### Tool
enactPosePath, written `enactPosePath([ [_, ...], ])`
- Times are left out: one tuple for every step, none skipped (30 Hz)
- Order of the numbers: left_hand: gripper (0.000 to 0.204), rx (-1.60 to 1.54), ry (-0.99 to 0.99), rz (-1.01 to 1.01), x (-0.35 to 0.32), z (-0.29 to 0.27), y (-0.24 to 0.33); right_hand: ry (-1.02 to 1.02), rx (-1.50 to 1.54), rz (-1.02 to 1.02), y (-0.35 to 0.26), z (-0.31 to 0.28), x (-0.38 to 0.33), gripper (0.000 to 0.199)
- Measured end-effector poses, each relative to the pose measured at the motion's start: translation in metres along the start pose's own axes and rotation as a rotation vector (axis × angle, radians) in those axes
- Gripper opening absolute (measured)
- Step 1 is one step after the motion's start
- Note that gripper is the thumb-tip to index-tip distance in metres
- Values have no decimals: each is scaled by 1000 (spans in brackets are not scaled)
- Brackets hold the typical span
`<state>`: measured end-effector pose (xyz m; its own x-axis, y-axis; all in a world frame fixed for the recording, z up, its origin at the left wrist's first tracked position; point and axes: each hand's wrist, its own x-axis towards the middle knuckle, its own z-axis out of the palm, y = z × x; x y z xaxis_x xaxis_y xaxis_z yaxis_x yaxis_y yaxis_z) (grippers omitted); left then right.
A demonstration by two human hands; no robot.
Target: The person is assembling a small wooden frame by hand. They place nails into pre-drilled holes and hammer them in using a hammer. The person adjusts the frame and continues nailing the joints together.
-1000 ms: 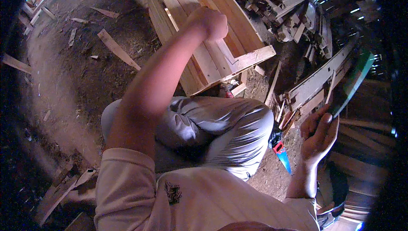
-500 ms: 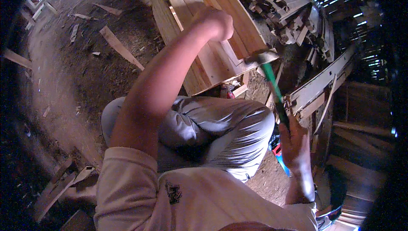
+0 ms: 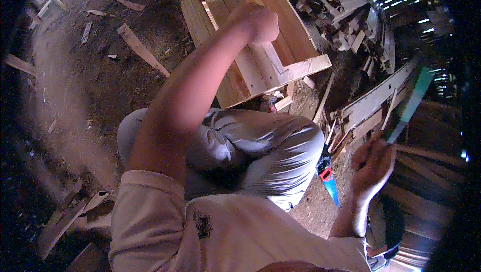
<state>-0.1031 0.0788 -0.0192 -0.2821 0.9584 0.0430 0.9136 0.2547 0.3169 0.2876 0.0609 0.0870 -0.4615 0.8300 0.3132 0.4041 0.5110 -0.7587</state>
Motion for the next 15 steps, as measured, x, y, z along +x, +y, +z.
enactPosePath([
  [33,-5,24,22,1,2,-1,41,125,20,-10,3,2,28],
  [34,-3,53,56,3,1,1,99,251,29,-20,5,1,29],
  [39,-4,128,68,9,15,-4,116,265,-41,-9,19,-4,31],
  [45,-6,202,81,16,28,-10,133,279,-111,-3,25,-6,34],
  [44,-21,218,84,18,32,-12,-153,-50,-10,-6,18,-11,28],
  [44,-35,234,86,21,36,-13,-255,-260,17,-6,16,-15,25],
  [44,-50,249,88,24,39,-16,-371,-474,5,-7,12,-13,23],
  [44,-46,243,95,21,38,-15,-301,-572,-72,-6,13,-12,23],
  [44,-42,237,101,19,36,-15,-135,-243,37,-12,12,-12,23],
  [44,-38,231,105,17,33,-16,32,85,145,-20,11,-11,23],
  [34,35,22,74,10,10,-1,53,189,79,-23,5,-11,24],
  [34,37,46,64,11,9,-1,68,308,-4,-25,3,-6,24],
  [34,39,70,54,11,9,-1,71,401,-61,-31,8,-6,26],
  [34,41,89,41,11,13,-1,3,443,84,-12,5,-12,25],
  [34,23,102,25,16,16,0,-60,476,227,21,0,-22,24],
])
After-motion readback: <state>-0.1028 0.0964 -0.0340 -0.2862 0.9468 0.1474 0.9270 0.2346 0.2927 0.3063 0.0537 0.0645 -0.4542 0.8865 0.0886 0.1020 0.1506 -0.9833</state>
